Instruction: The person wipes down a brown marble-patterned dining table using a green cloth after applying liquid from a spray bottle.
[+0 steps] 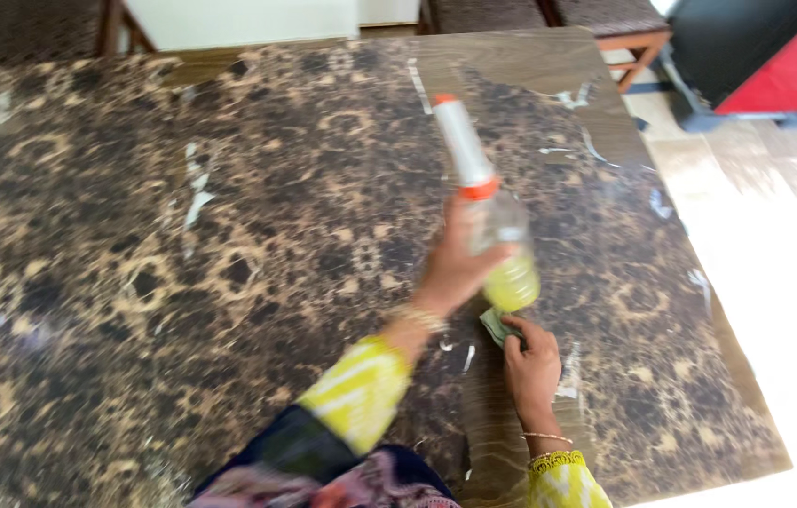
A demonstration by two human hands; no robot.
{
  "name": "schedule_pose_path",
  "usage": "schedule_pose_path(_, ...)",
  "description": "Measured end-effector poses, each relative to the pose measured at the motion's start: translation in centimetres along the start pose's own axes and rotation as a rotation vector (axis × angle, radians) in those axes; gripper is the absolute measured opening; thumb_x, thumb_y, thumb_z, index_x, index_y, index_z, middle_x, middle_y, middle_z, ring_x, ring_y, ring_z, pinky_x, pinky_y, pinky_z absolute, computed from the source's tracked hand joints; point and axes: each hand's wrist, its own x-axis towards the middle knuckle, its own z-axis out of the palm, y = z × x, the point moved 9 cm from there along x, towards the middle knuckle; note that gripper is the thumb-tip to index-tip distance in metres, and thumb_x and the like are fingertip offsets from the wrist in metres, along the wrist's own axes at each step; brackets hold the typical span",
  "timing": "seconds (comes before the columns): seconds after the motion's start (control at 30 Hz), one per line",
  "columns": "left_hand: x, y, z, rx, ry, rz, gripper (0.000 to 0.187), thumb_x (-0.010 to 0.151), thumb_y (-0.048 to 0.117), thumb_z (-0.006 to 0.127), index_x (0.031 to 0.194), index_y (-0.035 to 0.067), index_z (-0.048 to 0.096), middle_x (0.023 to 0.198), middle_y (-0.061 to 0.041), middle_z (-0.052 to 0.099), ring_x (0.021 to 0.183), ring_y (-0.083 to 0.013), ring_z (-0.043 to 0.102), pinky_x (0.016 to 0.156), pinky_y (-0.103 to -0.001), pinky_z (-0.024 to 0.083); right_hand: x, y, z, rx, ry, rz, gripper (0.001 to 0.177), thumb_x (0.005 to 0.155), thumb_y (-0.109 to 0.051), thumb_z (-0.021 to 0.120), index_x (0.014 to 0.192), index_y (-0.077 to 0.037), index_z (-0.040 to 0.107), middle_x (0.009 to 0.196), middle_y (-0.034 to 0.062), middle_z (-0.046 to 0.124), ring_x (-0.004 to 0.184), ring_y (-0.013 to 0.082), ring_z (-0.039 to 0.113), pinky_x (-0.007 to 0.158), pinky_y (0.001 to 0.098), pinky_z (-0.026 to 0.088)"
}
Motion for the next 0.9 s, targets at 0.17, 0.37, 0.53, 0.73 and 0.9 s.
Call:
schedule_pose_path(0.17,-8.4,8.2,-14.4,0.114,-0.072,-0.178,0.096,0.086,0.015,0.072,0.16,0.011,0.01,0.152,-0.014,0.041,0.143,-0.029,0.043,0.117,-0.048,0.039,-1.4,-3.0,3.7,0.324,-0.074,0.233,0.03,0.091,-0.007,0.057,0.115,-0.012,0.075,0.108,0.0061,0.074,0.092,0.0193,0.067,0.082,0.0299,0.051)
schedule_pose_path(0.37,-18.8,16.6,-24.0,0.698,-0.078,-0.396,0.097,0.07,0.024,0.08,0.153,0.018,0.029,0.148,-0.014,0.053,0.139,-0.0309,0.051,0.113,-0.045,0.04,-4.2,-17.2,12.6,1.193,-0.356,0.214,0.052,0.088,0.009,0.048,0.138,-0.006,0.054,0.119,0.0079,0.067,0.104,0.0151,0.064,0.088,0.0268,0.053)
schedule_pose_path(0.53,-22.5,19.6,-26.9,0.702,-0.046,-0.378,0.104,0.067,0.037,0.088,0.147,0.013,0.026,0.143,-0.018,0.051,0.132,-0.0312,0.055,0.108,-0.041,0.045,-11.0,-27.6,17.6,1.416,-0.505,0.263,0.058,0.09,0.011,0.046,0.145,-0.007,0.046,0.116,0.0066,0.064,0.099,0.0151,0.063,0.082,0.0282,0.055)
schedule_pose_path(0.73,-23.1,23.5,-26.7,0.634,0.172,-0.077,0.097,0.072,0.031,0.089,0.139,0.003,0.026,0.137,-0.023,0.053,0.126,-0.0293,0.059,0.095,-0.039,0.059,-17.1,-31.5,18.1,1.385,-0.425,0.331,0.045,0.098,0.004,0.05,0.142,-0.005,0.049,0.114,0.0144,0.063,0.096,0.0186,0.065,0.082,0.0311,0.058)
schedule_pose_path(0.9,-23.6,22.6,-29.0,0.474,0.225,-0.297,0.081,0.08,0.025,0.08,0.136,0.005,0.026,0.109,-0.014,0.07,0.1,-0.0245,0.075,0.086,-0.036,0.064,-19.8,-32.4,17.5,1.331,-0.435,0.514,0.05,0.089,0.005,0.044,0.137,-0.006,0.049,0.121,0.0134,0.064,0.098,0.0172,0.069,0.083,0.029,0.062)
